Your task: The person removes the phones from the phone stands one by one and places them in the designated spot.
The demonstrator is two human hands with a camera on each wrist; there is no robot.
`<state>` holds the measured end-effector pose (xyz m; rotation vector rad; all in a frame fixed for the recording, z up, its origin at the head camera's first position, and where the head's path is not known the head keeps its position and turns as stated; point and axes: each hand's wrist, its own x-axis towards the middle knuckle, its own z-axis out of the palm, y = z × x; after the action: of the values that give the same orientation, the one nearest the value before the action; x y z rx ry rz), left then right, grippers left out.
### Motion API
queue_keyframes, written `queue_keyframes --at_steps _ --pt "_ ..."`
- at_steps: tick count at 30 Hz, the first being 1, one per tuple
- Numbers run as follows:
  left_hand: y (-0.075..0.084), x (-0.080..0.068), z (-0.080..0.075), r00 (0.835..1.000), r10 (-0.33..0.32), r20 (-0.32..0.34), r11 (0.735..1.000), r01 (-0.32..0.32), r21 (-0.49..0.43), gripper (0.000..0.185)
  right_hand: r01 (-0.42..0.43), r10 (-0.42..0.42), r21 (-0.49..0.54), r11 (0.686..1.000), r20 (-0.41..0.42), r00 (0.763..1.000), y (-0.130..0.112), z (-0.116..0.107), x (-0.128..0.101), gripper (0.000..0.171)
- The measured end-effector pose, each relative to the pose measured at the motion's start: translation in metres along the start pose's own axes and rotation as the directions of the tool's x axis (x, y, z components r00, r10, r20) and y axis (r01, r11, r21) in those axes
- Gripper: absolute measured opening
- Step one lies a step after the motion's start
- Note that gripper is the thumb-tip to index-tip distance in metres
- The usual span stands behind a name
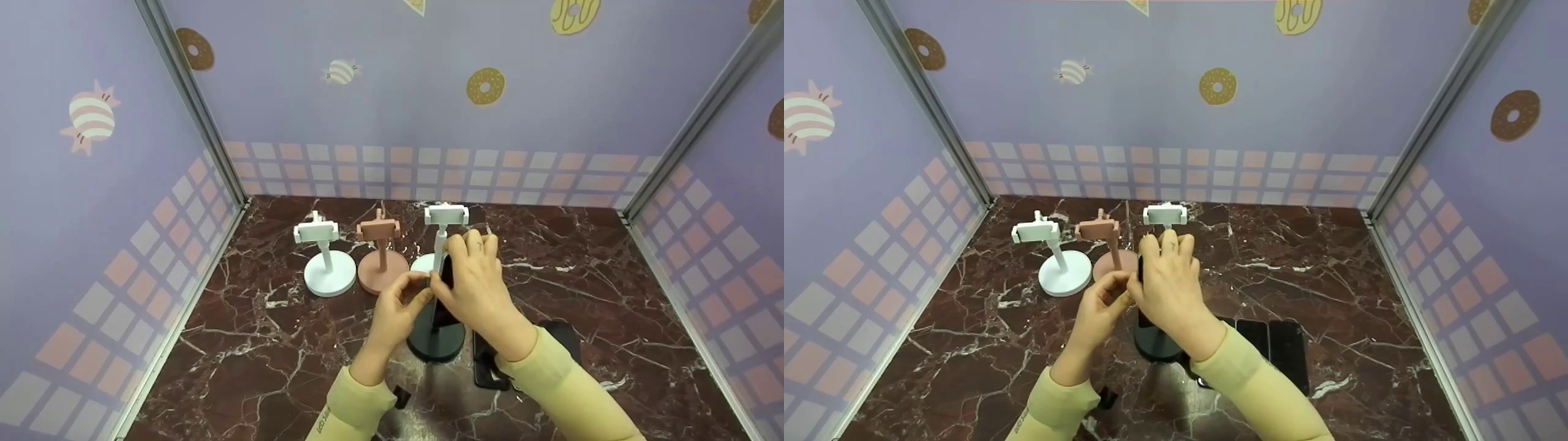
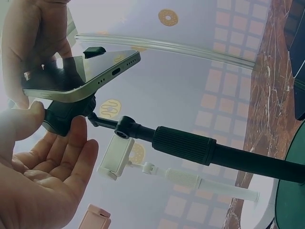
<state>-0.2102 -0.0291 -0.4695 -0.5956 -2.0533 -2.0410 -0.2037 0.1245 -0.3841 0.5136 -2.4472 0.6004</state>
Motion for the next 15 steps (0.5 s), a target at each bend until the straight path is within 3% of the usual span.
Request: queue_keyframes --at_steps 15 --pt "0.0007 0.0017 0.0006 0.999 -0.030 0.014 0.999 0.030 -0.038 0.023 0.061 -0.059 0.055 0.997 -0.026 0.998 -0.0004 0.0022 0.0005 0.037"
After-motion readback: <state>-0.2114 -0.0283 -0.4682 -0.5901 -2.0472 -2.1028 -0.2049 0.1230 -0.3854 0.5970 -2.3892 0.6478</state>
